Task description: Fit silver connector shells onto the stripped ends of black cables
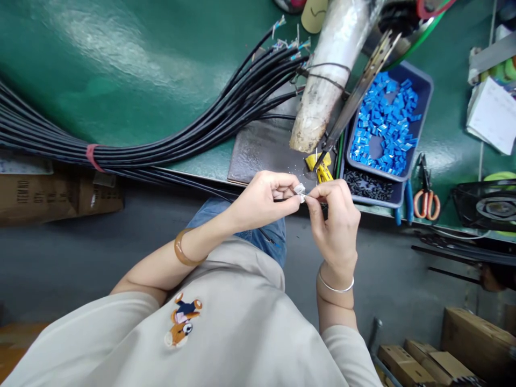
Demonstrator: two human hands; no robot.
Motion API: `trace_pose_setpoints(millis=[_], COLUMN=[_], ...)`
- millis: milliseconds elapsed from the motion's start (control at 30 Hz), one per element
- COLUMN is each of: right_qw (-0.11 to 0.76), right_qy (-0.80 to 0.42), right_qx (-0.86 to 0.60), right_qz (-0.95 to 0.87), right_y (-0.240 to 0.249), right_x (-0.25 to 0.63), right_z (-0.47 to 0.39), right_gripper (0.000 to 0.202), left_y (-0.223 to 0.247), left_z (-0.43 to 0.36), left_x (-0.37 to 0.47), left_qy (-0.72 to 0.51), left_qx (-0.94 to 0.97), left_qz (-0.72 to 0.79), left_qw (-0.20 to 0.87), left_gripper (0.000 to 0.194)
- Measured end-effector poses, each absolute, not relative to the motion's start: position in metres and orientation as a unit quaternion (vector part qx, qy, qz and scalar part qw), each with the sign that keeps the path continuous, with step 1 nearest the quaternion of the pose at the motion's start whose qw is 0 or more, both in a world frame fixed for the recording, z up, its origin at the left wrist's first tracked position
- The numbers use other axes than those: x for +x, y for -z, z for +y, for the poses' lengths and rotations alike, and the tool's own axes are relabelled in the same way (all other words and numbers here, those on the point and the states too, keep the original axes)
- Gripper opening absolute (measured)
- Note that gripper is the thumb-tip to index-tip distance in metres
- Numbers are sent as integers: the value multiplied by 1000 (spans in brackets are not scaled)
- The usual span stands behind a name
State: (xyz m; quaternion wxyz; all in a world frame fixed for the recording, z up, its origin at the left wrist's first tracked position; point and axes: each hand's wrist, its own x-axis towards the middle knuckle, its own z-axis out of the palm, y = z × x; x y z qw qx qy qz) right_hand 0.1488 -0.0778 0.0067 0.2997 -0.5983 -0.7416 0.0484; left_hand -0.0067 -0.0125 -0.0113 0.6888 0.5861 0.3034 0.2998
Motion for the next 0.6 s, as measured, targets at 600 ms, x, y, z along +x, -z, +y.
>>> trace_pose_setpoints(millis=[600], right_qw=[459], right_qy=[59], right_qx=[-570], right_qz=[-679], right_y=[9], right_x=[144], right_z=[-64], right_gripper=[13], left_y=[6], left_z=[1], left_x=[3], left_qy=[-348], left_qx=[511], left_qz=[325], left_qw=[716], left_gripper=[10])
